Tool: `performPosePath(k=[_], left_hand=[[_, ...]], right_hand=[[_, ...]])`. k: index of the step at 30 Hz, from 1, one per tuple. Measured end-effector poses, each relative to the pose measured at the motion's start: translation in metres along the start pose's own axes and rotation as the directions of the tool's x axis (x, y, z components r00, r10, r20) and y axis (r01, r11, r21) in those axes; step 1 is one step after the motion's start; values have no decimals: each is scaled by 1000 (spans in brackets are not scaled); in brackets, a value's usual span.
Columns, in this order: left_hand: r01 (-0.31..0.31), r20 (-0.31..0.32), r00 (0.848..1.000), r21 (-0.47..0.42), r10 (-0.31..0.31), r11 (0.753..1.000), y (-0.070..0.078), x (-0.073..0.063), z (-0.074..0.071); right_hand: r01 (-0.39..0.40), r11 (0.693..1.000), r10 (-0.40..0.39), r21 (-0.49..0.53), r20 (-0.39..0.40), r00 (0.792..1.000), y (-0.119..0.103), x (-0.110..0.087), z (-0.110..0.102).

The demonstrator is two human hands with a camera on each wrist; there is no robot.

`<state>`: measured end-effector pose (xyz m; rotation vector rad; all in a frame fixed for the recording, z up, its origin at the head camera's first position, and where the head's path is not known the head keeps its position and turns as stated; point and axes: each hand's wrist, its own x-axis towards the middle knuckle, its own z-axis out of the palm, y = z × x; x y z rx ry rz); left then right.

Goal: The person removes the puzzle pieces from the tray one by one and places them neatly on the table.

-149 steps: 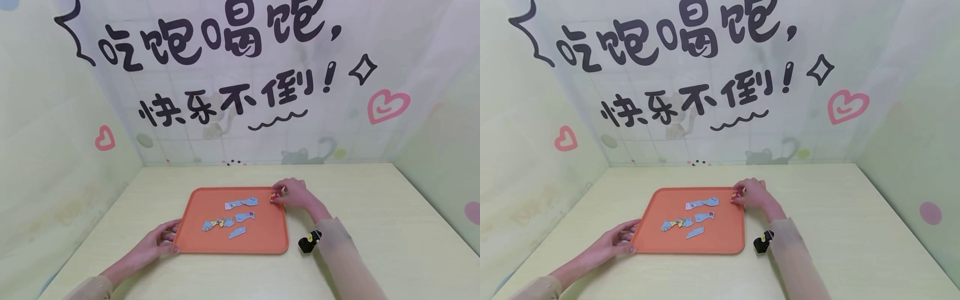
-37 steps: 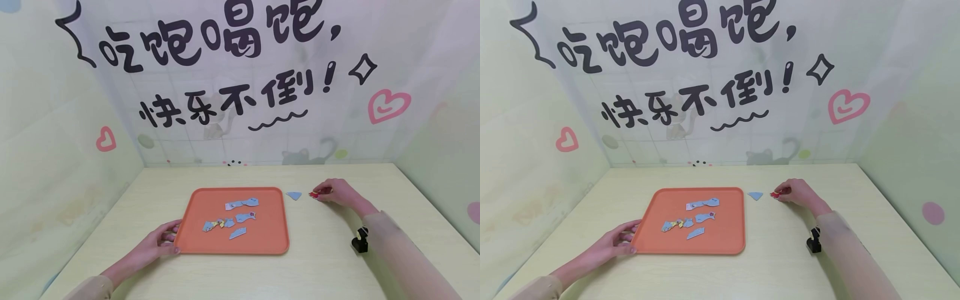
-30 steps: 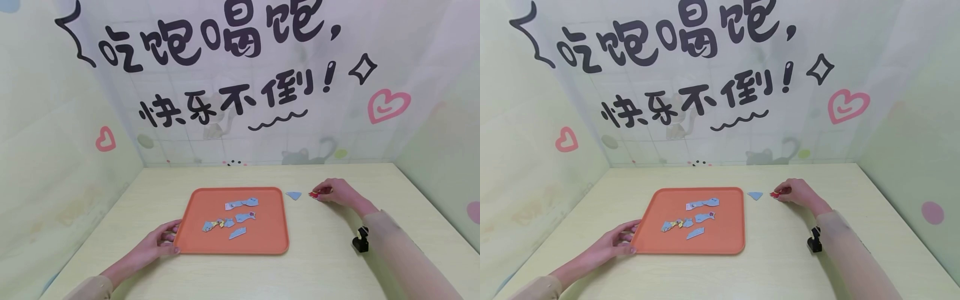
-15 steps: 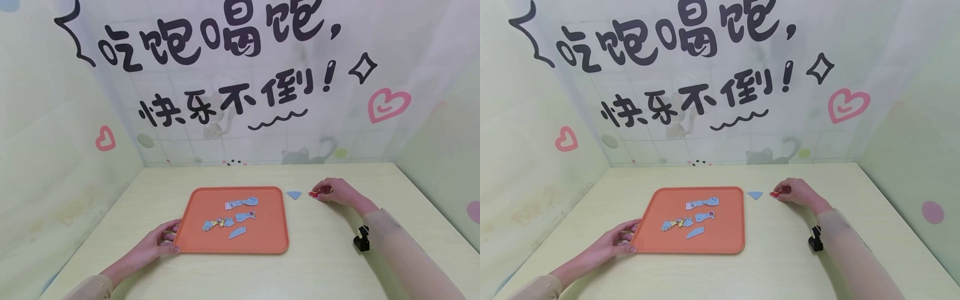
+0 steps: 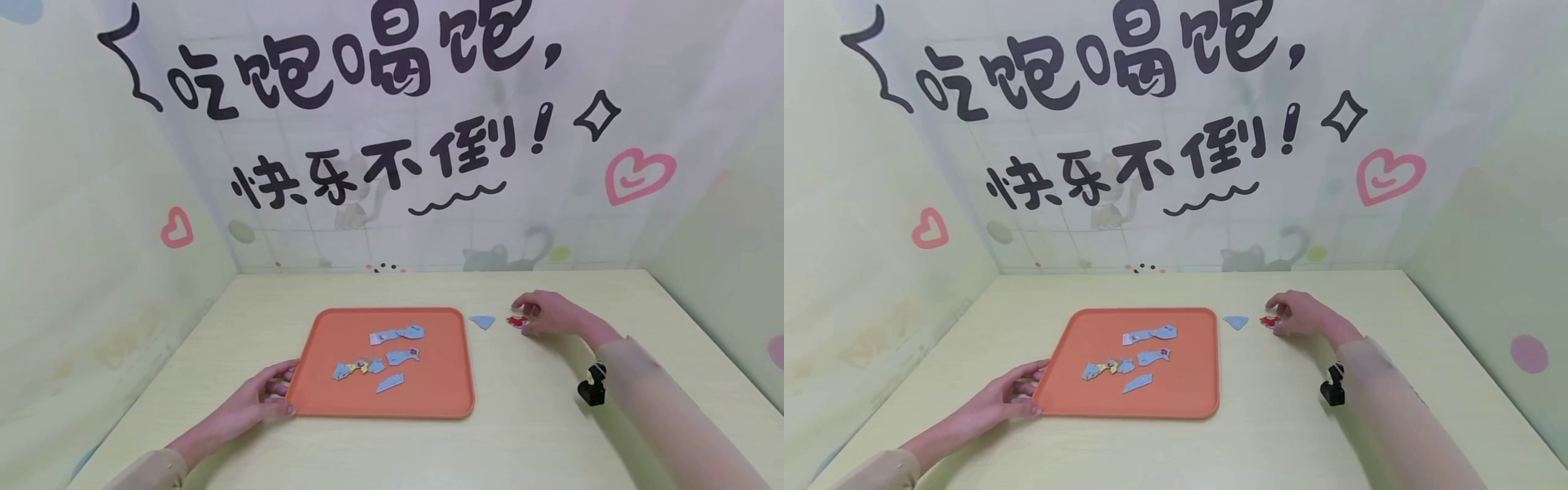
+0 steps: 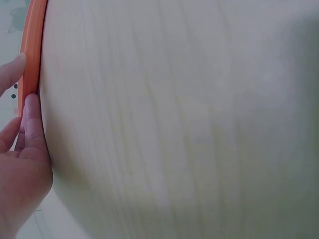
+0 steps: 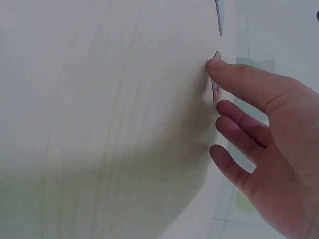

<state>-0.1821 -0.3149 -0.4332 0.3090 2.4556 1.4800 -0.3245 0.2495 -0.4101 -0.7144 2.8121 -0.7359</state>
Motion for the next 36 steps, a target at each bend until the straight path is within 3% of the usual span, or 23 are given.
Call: performPosePath(k=[13, 36], left_hand=[[-3, -4, 1000, 14, 3, 1000, 0, 1, 0], [6, -18, 1000, 24, -6, 1000, 2, 0, 1]], right_hand=[[53, 998, -53, -25, 5, 999, -20, 20, -4], [124, 988, -126, 96, 21, 992, -101, 71, 22]])
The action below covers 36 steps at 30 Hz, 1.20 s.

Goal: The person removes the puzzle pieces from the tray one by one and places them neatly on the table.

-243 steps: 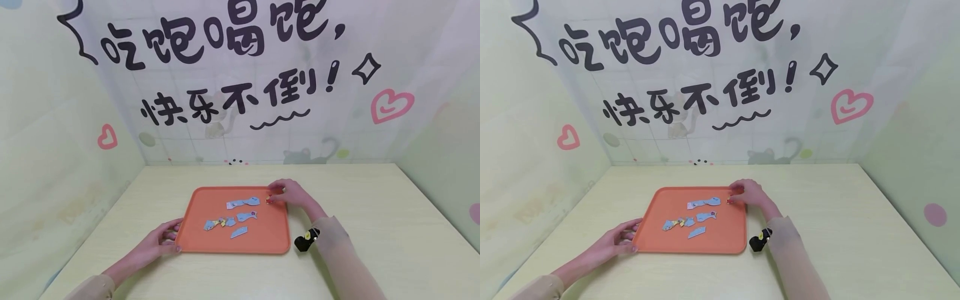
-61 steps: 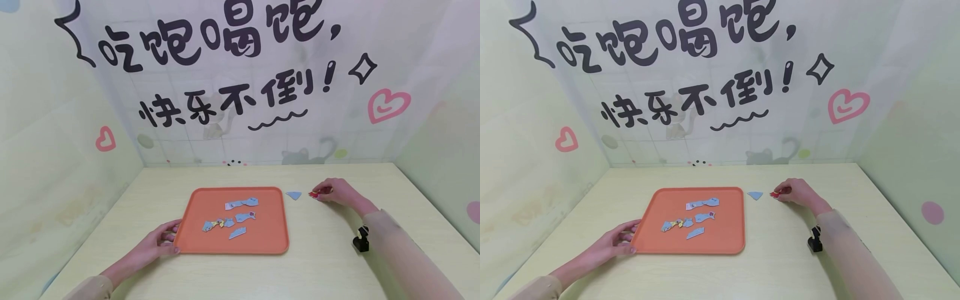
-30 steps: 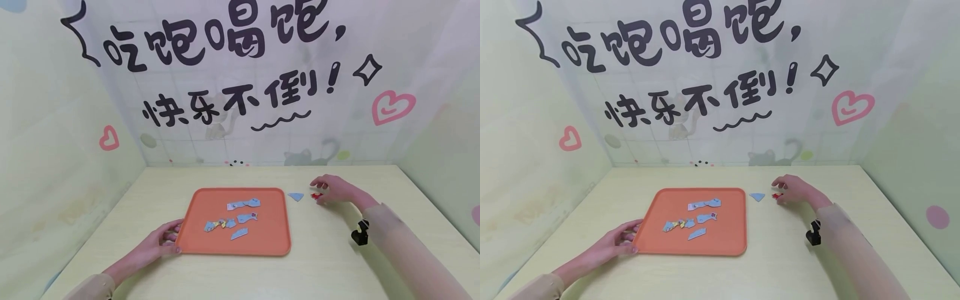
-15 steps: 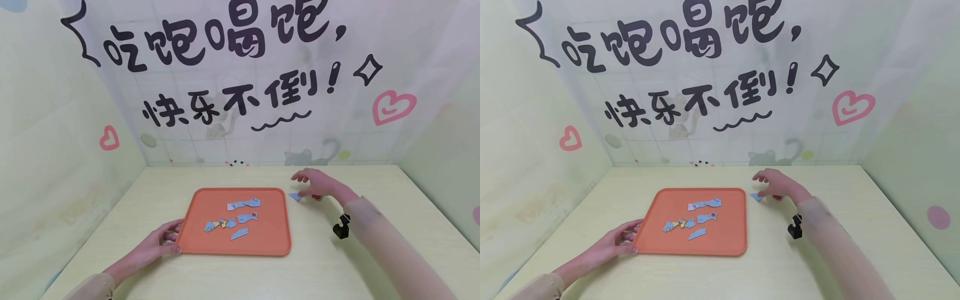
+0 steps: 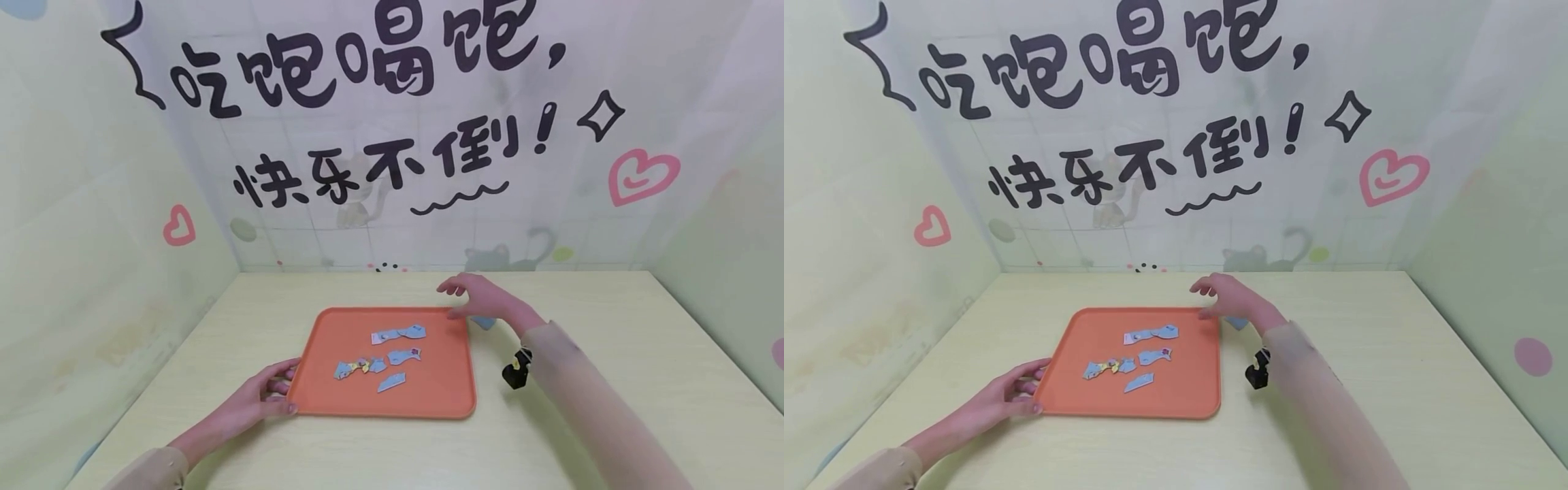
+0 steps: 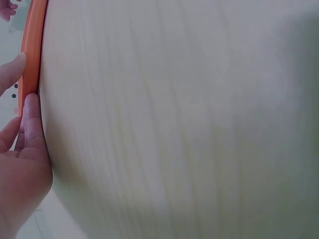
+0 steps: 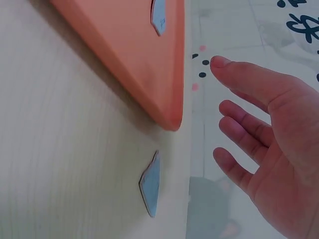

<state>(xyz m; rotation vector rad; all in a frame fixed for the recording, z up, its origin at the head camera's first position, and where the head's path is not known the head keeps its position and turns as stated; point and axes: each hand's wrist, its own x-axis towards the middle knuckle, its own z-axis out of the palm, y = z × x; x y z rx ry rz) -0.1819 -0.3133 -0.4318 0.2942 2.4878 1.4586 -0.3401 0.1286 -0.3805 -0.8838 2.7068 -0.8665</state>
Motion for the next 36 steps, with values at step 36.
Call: performPosePath(k=[36], left_hand=[[-16, 13, 1000, -17, 17, 1000, -2, -1, 0]], right_hand=[[-26, 967, 38, 252, -44, 998, -19, 13, 70]])
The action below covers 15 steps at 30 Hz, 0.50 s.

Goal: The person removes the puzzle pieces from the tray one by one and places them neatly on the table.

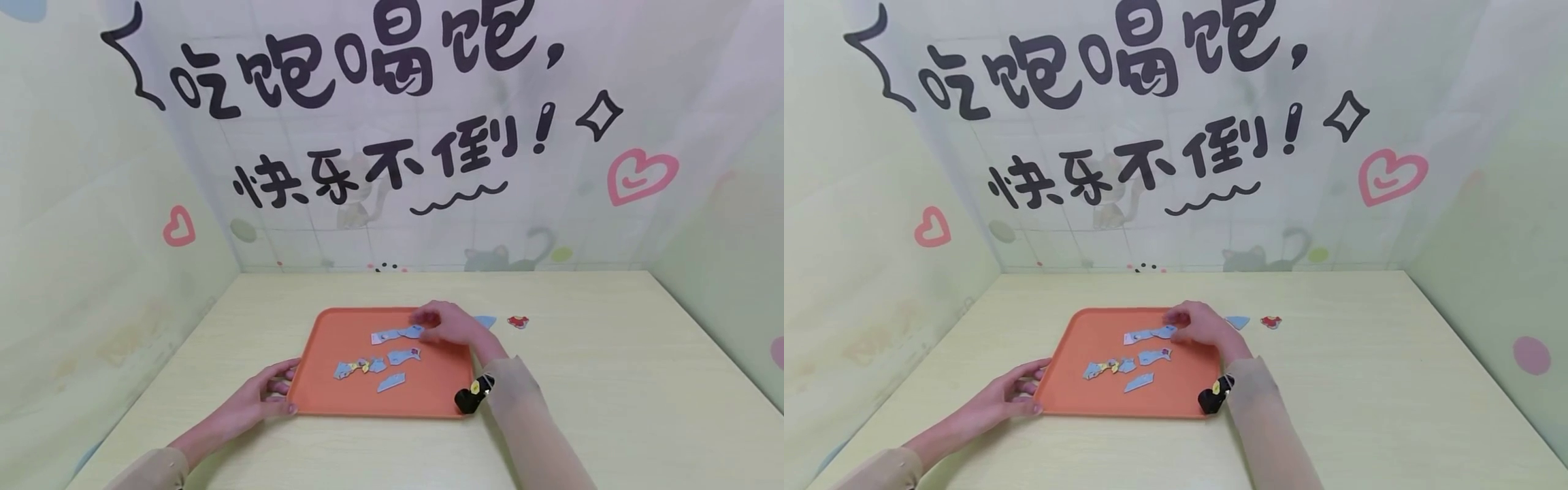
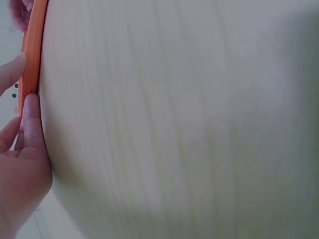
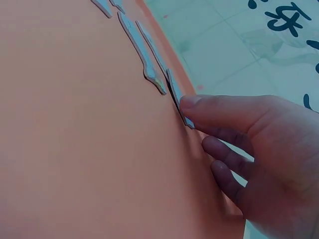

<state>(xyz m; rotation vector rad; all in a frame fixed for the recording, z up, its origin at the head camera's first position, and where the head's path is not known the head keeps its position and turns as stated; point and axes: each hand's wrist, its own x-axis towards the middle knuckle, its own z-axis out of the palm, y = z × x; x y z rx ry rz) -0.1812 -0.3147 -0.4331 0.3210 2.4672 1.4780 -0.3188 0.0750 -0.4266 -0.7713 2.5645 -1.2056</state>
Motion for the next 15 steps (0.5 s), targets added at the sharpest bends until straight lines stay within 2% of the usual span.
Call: performPosePath(k=[6, 15], left_hand=[[-5, 5, 1000, -1, 5, 1000, -2, 0, -1], [-10, 9, 1000, -13, 10, 1000, -2, 2, -1]], right_hand=[[1, 999, 1, -46, 45, 999, -1, 2, 1], [7, 995, -2, -98, 52, 999, -3, 5, 0]])
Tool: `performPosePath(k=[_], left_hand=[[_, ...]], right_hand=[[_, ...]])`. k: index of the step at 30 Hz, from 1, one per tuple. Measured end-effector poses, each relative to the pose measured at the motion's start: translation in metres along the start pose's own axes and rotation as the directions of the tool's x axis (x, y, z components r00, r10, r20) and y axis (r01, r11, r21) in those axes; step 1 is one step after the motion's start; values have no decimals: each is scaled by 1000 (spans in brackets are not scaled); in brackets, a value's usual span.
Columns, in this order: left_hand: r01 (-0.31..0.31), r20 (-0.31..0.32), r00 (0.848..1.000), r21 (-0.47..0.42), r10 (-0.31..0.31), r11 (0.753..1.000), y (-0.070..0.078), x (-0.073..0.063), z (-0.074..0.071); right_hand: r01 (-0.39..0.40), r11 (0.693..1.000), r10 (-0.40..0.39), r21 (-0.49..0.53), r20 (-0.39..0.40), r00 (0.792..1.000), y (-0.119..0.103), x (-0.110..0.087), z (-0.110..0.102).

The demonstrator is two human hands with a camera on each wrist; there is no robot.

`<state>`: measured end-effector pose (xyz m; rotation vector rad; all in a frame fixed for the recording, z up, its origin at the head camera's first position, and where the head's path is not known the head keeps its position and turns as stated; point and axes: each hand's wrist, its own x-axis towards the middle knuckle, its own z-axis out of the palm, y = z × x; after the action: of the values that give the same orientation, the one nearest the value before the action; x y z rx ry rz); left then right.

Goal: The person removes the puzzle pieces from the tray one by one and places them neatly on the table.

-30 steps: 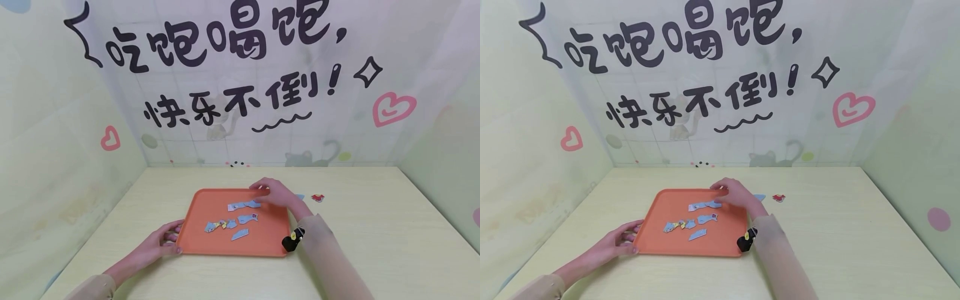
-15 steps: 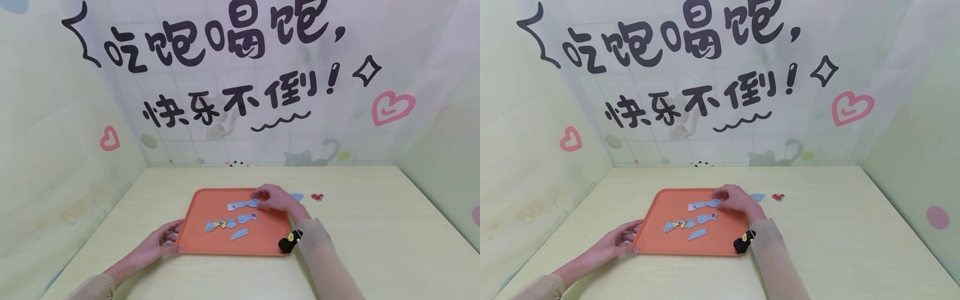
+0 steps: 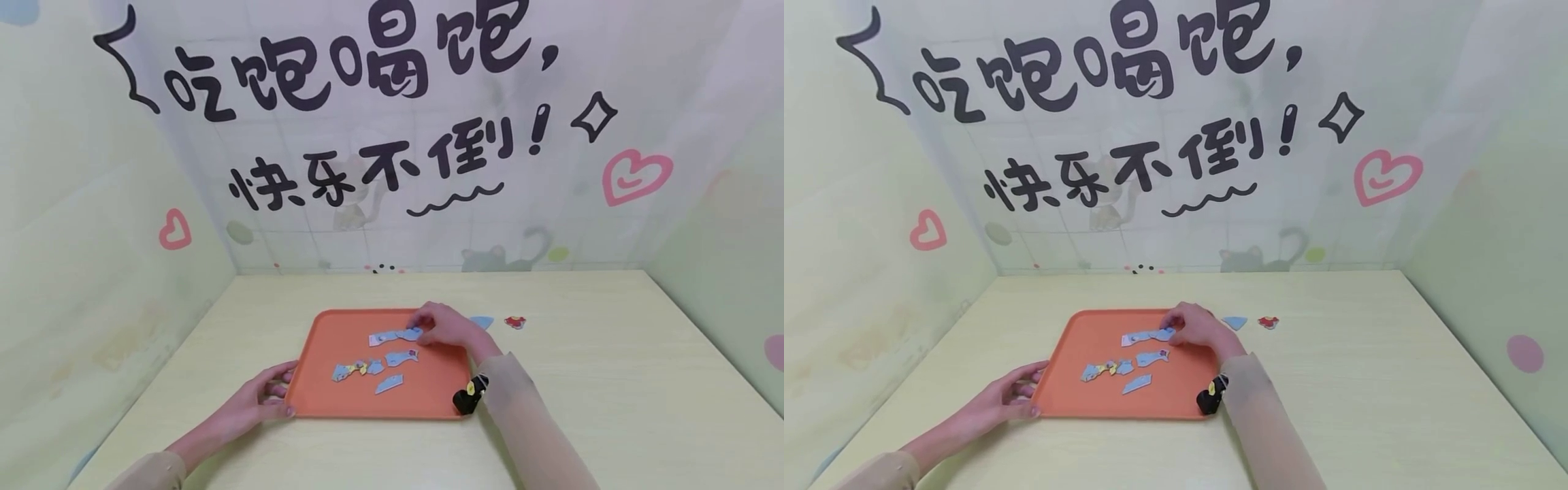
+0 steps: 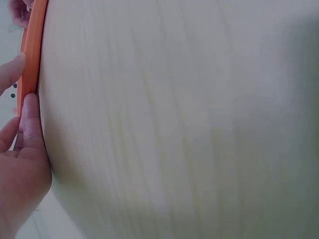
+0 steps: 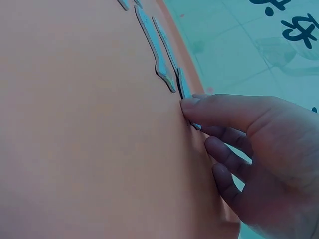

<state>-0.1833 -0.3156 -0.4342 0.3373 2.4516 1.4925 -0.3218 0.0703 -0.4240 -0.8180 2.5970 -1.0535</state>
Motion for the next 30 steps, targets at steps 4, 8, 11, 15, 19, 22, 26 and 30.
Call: performPosePath(k=[4, 8, 11, 15, 19, 22, 26, 30], left_hand=[[2, 4, 1000, -8, -2, 1000, 2, 1, 0], [11, 1, 1000, 0, -11, 1000, 3, 1, 1], [25, 1, 1000, 7, -25, 1000, 2, 1, 2], [31, 0, 1000, 10, -31, 999, 1, 2, 2], [30, 2, 1000, -4, -30, 1000, 1, 2, 1], [30, 4, 1000, -12, -30, 999, 1, 1, 1], [25, 2, 1000, 3, -25, 1000, 2, 1, 1], [36, 14, 999, 5, -36, 999, 2, 1, 1]], right_hand=[[3, 999, -2, -48, 3, 1000, -4, 0, -3], [41, 993, -40, -110, 6, 999, -7, 2, -5], [22, 993, -19, -118, 25, 1000, -8, 5, -7], [-34, 994, 35, -107, 13, 999, -7, 4, -14], [-23, 992, 18, -127, -40, 999, -7, -3, -27], [16, 988, -26, -153, -62, 998, -7, -10, -39], [80, 978, -95, -194, -73, 993, -4, -23, -56], [138, 960, -165, -243, -98, 981, 6, -39, -70]])
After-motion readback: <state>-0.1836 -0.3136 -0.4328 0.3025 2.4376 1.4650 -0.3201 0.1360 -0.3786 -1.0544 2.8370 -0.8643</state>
